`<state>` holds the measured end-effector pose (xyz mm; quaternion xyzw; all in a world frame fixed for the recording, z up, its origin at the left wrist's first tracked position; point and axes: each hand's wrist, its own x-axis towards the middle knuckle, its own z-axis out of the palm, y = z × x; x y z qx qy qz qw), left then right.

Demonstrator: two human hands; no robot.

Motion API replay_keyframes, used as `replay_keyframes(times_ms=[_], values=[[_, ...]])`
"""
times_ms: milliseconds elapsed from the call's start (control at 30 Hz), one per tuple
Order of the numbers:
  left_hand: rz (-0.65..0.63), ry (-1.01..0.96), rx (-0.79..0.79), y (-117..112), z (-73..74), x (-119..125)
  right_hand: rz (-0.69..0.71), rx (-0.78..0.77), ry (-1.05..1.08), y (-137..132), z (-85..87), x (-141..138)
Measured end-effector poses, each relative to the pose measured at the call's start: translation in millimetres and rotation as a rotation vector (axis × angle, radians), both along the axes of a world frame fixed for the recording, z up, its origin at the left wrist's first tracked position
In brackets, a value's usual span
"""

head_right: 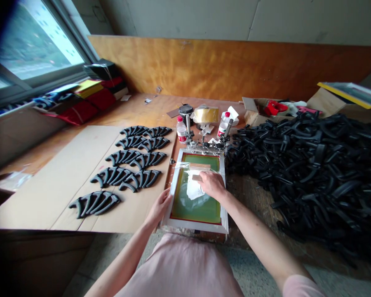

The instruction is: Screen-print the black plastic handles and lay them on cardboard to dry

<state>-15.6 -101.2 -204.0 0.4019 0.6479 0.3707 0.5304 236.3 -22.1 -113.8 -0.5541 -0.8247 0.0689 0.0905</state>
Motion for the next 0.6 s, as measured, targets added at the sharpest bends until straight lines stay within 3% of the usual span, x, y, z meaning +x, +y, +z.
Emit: replay_keyframes(times_ms=[133,300,433,600], values=[[-0.001,0.017,-0.014,0,2.0,1,-0.096,0.032,-0.071,0,-8.3,4],[-0.011,0.026,-0.002,0,5.1,1,-0.156,0.041,-0.097,-10,-26.1,-14],[-0.020,0.021,0.007,-1,7.0,0,0.013,0.049,-0.068,-27,-25.2,-24],[-0.005,0.020,0.011,-1,7.0,1,0.311,-0.010,-0.001,-49,-15.0,-1]])
